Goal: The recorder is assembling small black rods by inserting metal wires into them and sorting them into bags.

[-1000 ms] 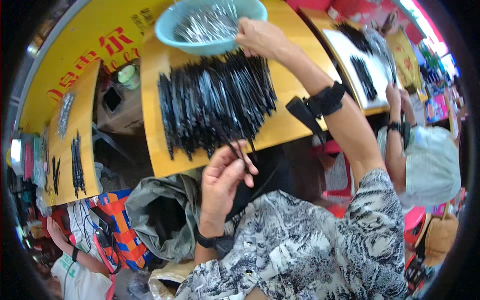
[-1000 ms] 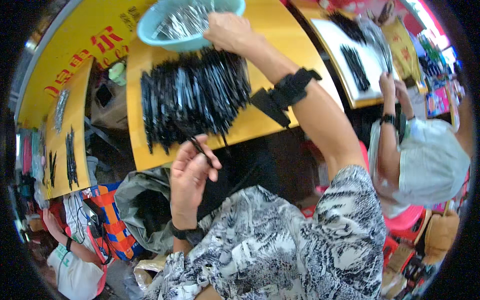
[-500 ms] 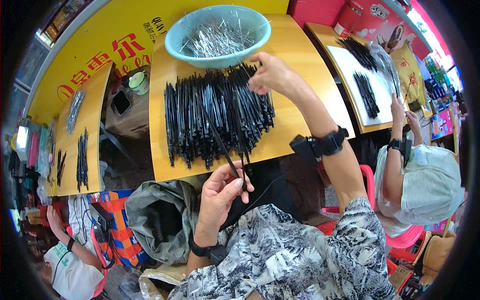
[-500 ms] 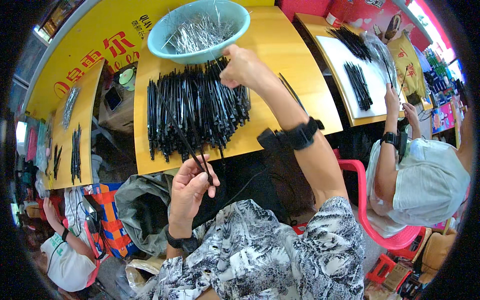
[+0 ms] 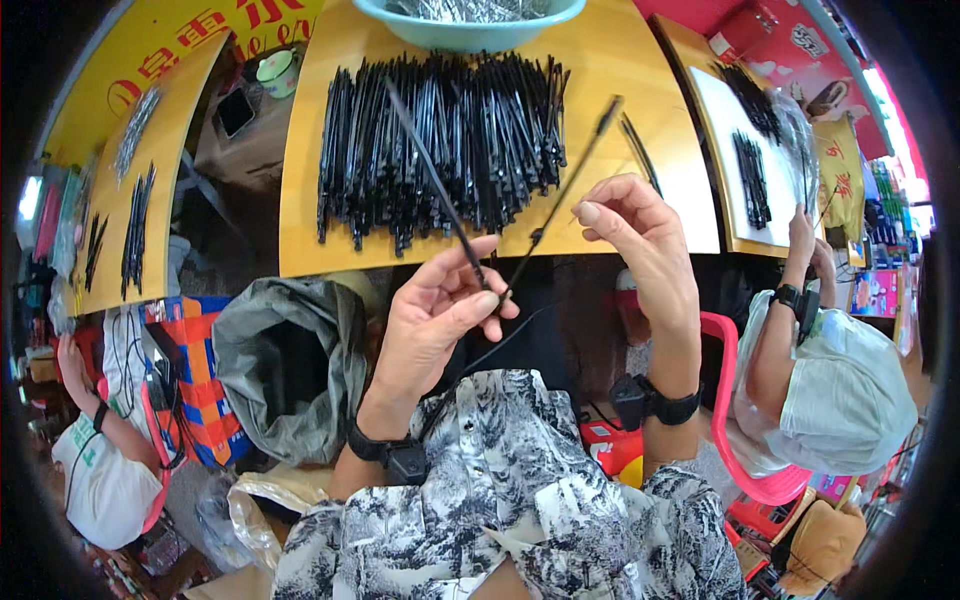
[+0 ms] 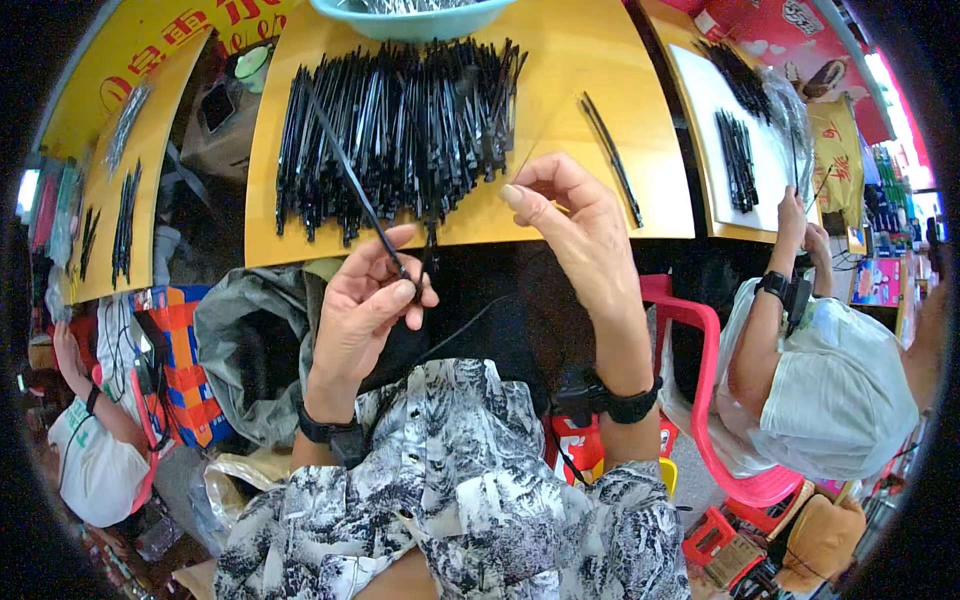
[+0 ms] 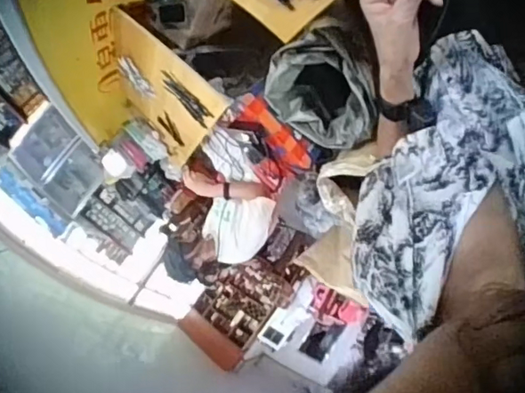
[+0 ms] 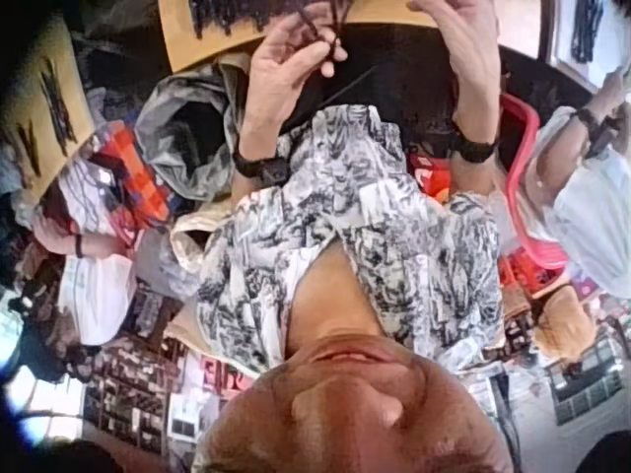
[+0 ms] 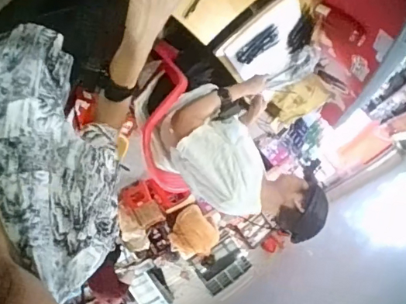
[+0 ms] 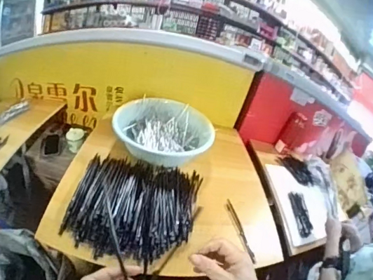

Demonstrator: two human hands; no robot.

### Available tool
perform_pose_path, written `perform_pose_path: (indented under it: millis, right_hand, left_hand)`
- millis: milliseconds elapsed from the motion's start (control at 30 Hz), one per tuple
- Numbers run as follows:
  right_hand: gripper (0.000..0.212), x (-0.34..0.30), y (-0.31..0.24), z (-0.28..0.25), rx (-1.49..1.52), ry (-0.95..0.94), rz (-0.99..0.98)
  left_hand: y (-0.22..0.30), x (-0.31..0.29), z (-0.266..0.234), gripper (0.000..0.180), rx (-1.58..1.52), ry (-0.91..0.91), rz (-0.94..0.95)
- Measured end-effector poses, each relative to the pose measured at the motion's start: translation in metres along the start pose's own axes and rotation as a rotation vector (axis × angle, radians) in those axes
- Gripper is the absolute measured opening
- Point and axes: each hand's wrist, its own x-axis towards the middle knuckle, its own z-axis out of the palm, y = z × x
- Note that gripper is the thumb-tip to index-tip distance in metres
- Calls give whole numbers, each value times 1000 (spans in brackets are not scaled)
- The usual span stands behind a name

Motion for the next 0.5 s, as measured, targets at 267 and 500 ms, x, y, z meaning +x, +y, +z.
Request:
perform_pose_path:
  millis: [267,500]
  right_hand:
    - [13,-18,5,30,574,-209,227]
    - [13,-24,8,32,629,-211,268]
  left_hand:
    - [-2,0,8,49,53,-2,-19]
    - [-3,-2,12,47,8,-47,-11]
